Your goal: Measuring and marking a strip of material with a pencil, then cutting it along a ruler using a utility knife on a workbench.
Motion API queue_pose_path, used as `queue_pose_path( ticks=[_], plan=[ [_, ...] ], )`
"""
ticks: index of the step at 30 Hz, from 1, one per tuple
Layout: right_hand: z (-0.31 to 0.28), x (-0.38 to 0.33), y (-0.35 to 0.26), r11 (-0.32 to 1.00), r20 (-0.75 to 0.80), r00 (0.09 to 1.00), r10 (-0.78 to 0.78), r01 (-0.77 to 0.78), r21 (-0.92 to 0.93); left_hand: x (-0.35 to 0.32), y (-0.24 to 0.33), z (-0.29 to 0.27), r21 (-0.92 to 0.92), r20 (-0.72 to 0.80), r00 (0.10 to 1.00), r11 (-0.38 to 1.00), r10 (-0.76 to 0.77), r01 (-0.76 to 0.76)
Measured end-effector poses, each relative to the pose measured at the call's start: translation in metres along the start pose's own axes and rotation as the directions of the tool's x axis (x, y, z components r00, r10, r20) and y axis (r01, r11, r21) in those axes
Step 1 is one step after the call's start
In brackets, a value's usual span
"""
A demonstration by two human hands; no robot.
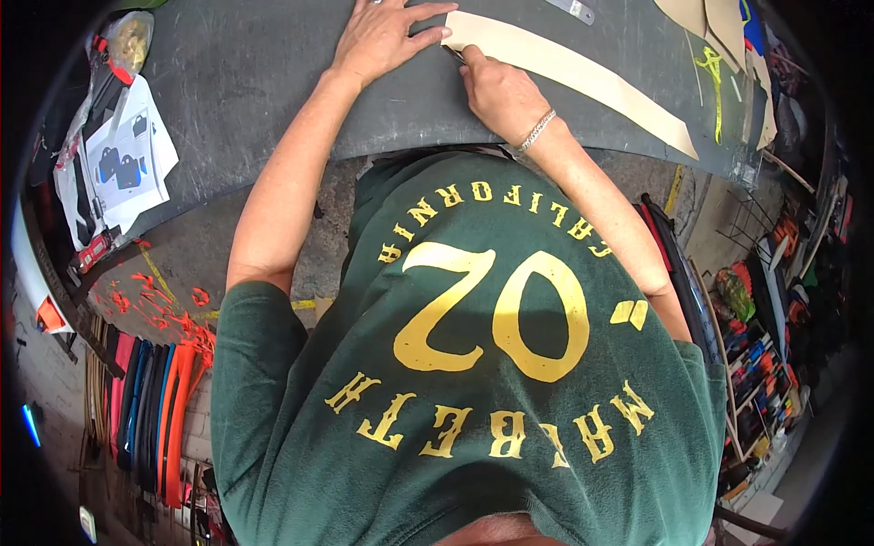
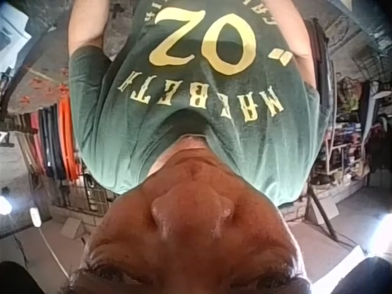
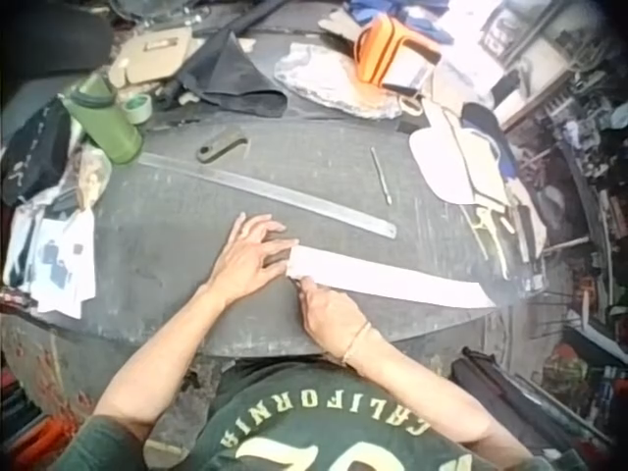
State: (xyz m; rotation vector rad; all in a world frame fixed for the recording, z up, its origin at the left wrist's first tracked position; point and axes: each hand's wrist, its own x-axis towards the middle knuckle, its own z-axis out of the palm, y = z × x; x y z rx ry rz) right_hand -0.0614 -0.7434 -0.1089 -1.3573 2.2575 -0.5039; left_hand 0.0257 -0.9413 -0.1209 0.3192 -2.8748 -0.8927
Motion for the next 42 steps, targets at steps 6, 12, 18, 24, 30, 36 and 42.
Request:
queue_pose_path(
  ticks=[6,12,18,24,30,36,42],
  plan=[
    [-0.007,0.006,-0.007,0.999,0.086,0.996,0.027,-0.023,-0.045,-0.002,-0.019,0.017,-0.041,-0.093,0.994,0.997,0.056,-0.06],
    [0.003,-0.006,-0.008,0.993,0.1,0.989,0.106,-0.1,-0.063,-0.003,0.004,-0.004,0.033,-0.038,0.999,0.999,0.019,-0.018],
    [-0.024,0.003,0.033,0.895,0.226,0.966,0.123,-0.206,0.395,0.0,-0.025,0.03,0.134,-0.145,0.984,0.987,0.107,-0.088],
    [-0.047,-0.019,0.056,0.231,0.104,0.882,0.46,-0.232,0.945,0.009,0.019,0.019,-0.066,-0.109,0.994,0.998,-0.006,-0.001],
    [-0.082,-0.038,0.091,0.301,-0.161,0.713,0.683,-0.074,0.951,0.033,0.052,0.013,-0.703,0.028,0.97,0.685,-0.243,0.192],
    [-0.101,-0.059,0.074,0.823,-0.668,0.632,0.394,0.082,0.563,0.034,0.038,0.024,-0.395,-0.346,0.918,0.859,0.191,-0.327],
    [-0.068,-0.089,0.09,0.759,-0.158,0.761,0.63,-0.559,0.334,0.013,-0.007,0.043,0.08,-0.037,0.942,0.941,0.333,-0.33]
  ],
)
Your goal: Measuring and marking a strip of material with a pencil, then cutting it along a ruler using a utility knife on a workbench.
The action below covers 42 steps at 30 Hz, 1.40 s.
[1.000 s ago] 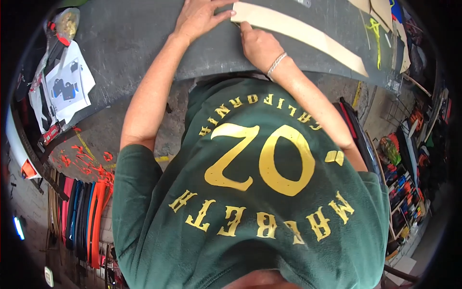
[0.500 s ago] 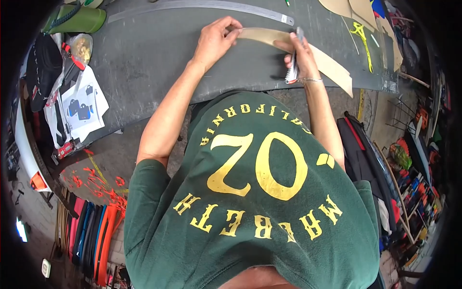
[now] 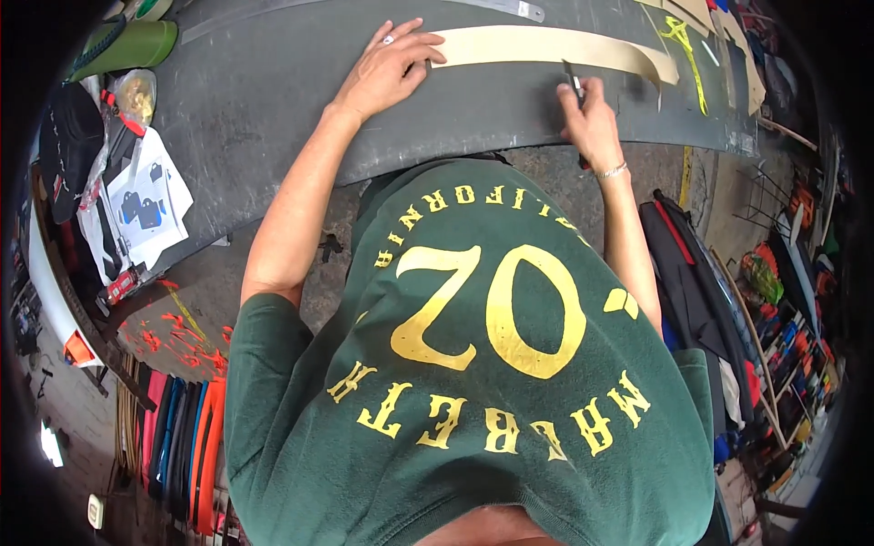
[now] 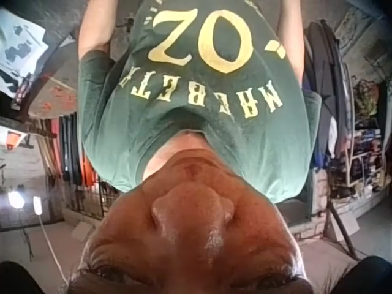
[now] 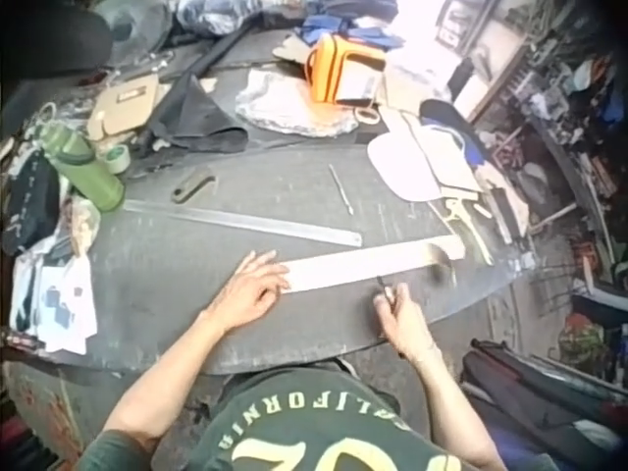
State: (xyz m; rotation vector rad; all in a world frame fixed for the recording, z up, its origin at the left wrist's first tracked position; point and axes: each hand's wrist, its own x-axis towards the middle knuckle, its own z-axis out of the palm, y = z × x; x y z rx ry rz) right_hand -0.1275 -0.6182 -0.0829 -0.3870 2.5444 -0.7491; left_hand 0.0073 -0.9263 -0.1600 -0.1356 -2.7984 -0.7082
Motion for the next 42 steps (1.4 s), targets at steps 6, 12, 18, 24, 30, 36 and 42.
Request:
queue_pose_path(
  ticks=[6,12,18,24,30,36,42],
  plan=[
    [0.053,-0.003,-0.046,0.8,0.16,0.81,-0.564,0.584,-0.137,0.013,0.0,-0.006,-0.259,0.095,0.99,0.958,-0.104,0.125],
    [0.074,0.019,-0.065,0.671,0.286,0.718,-0.634,0.695,-0.258,0.014,0.024,-0.027,-0.109,0.067,0.958,0.953,-0.278,0.284],
    [0.079,0.023,-0.063,0.625,0.264,0.693,-0.671,0.72,-0.302,0.012,0.02,-0.024,-0.097,0.079,0.961,0.958,-0.265,0.272],
    [0.076,0.025,-0.068,0.628,0.302,0.696,-0.652,0.718,-0.3,0.012,0.018,-0.021,-0.109,0.072,0.96,0.955,-0.27,0.277],
    [0.077,0.025,-0.072,0.627,0.363,0.699,-0.616,0.714,-0.311,0.01,0.019,-0.02,-0.098,0.04,0.966,0.961,-0.255,0.258],
    [0.082,0.028,-0.072,0.612,0.364,0.696,-0.618,0.717,-0.333,0.013,0.022,-0.026,-0.101,0.079,0.959,0.955,-0.272,0.279],
    [0.083,0.036,-0.069,0.639,0.371,0.703,-0.607,0.709,-0.298,0.012,0.013,-0.017,-0.133,0.04,0.966,0.956,-0.257,0.26]
  ],
)
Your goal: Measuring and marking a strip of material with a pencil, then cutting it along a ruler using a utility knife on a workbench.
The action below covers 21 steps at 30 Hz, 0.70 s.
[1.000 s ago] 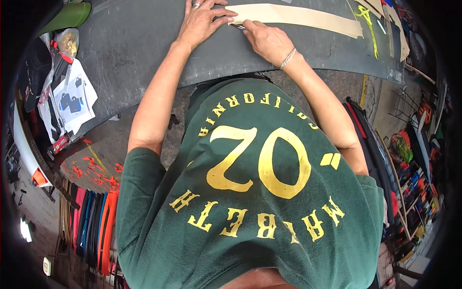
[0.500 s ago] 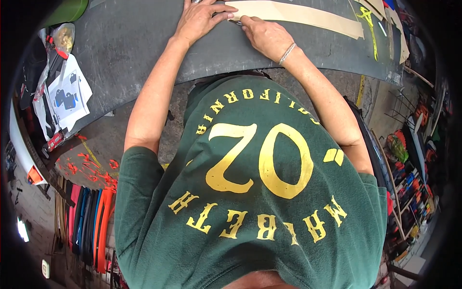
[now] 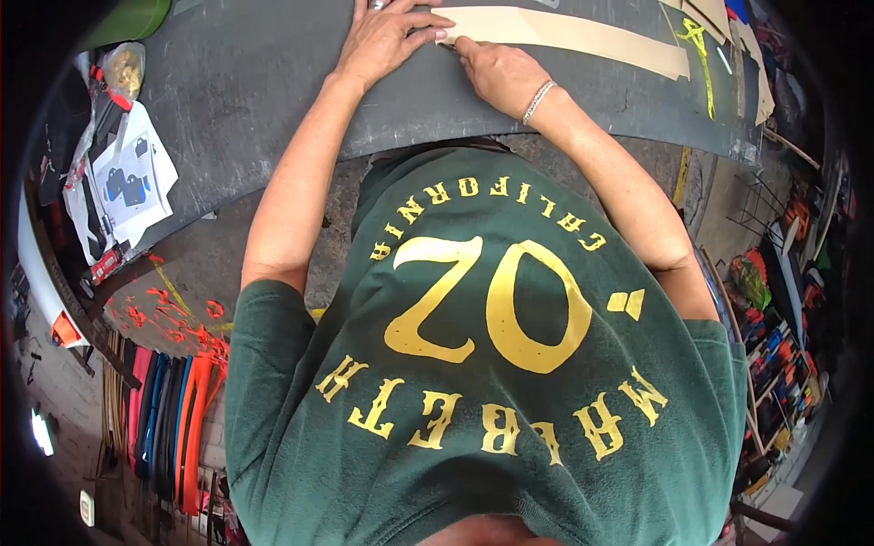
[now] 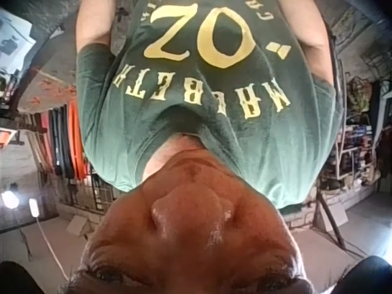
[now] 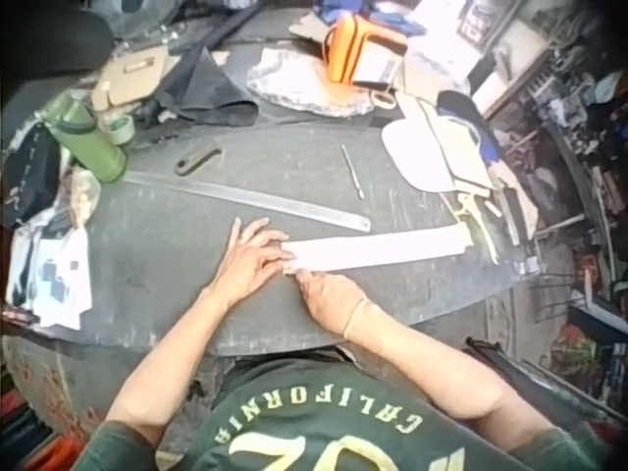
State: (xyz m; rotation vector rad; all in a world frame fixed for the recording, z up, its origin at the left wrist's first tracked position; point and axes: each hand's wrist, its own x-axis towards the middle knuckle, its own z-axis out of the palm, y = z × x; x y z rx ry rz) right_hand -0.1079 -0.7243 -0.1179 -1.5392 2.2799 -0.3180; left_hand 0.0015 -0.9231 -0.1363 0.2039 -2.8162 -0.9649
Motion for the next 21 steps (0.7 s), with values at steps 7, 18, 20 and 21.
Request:
queue_pose_path(
  ticks=[7,18,20,21],
  plan=[
    [-0.025,-0.057,0.038,0.782,-0.218,0.869,0.444,-0.257,0.567,0.003,0.025,0.016,0.178,-0.043,0.997,0.983,0.061,-0.053],
    [-0.059,-0.157,0.223,0.75,-0.638,0.518,0.57,-0.645,0.147,0.101,0.119,0.09,0.156,0.101,0.995,0.988,-0.01,-0.006],
    [-0.06,-0.155,0.23,0.678,-0.736,0.536,0.414,-0.721,-0.143,0.106,0.12,0.091,0.185,0.118,0.992,0.983,-0.042,0.02],
    [-0.063,-0.149,0.232,0.737,-0.715,0.565,0.412,-0.668,-0.103,0.109,0.119,0.09,0.203,0.128,0.99,0.978,-0.065,0.038]
  ],
)
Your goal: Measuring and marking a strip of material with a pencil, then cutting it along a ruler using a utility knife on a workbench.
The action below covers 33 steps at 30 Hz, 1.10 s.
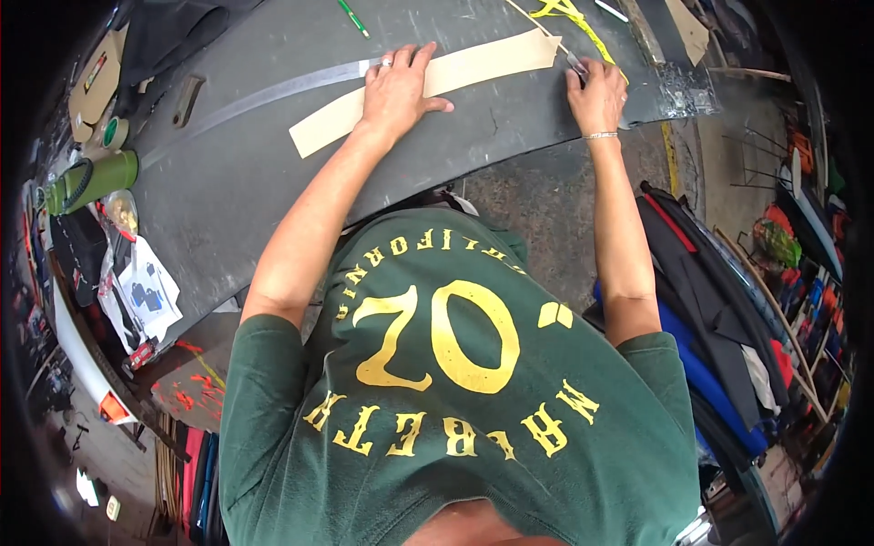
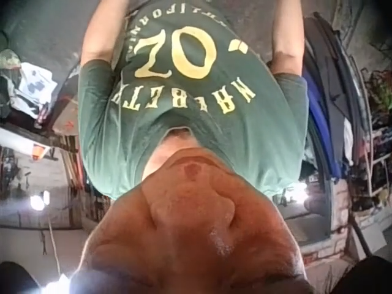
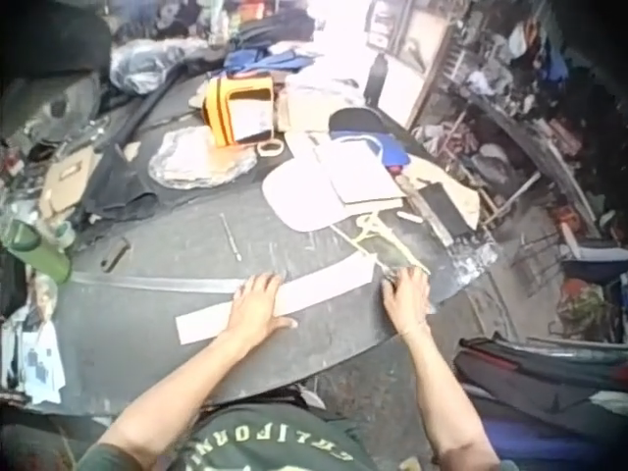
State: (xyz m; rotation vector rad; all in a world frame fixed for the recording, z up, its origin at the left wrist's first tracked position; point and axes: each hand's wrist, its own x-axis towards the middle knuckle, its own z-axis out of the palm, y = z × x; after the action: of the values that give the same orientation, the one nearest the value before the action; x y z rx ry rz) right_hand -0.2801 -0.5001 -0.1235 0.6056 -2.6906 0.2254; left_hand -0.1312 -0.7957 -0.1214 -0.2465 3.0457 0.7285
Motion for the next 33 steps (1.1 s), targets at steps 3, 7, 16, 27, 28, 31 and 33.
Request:
queue_pose_path(
  ticks=[3,7,16,27,28,31,33],
  plan=[
    [-0.002,0.014,-0.052,0.863,0.271,0.945,0.18,-0.285,0.417,-0.009,-0.015,-0.002,0.063,-0.061,0.997,0.997,0.045,-0.041],
    [0.013,0.032,-0.083,0.808,0.282,0.929,0.241,-0.353,0.471,-0.016,-0.02,-0.005,0.117,-0.075,0.997,0.993,0.029,-0.02],
    [-0.016,0.021,-0.215,-0.403,0.518,0.816,-0.257,-0.578,0.71,-0.038,-0.033,-0.016,-0.01,-0.309,0.949,0.998,-0.057,0.057],
    [0.063,0.02,-0.281,0.66,0.297,0.834,-0.465,0.103,0.744,-0.123,-0.236,-0.109,-0.854,-0.417,0.512,0.517,-0.75,0.061],
    [0.062,0.023,-0.295,0.727,0.233,0.831,-0.505,0.264,0.633,-0.144,-0.268,-0.108,-0.822,-0.54,0.469,0.558,-0.699,-0.113],
    [0.059,0.043,-0.31,0.791,0.433,0.686,-0.584,0.363,0.492,-0.195,-0.322,-0.119,-0.989,-0.109,0.342,0.135,-0.933,0.053],
    [0.052,0.058,-0.305,0.812,0.528,0.639,-0.56,0.296,0.503,-0.212,-0.326,-0.112,-0.989,-0.133,0.35,0.147,-0.927,0.014]
  ],
)
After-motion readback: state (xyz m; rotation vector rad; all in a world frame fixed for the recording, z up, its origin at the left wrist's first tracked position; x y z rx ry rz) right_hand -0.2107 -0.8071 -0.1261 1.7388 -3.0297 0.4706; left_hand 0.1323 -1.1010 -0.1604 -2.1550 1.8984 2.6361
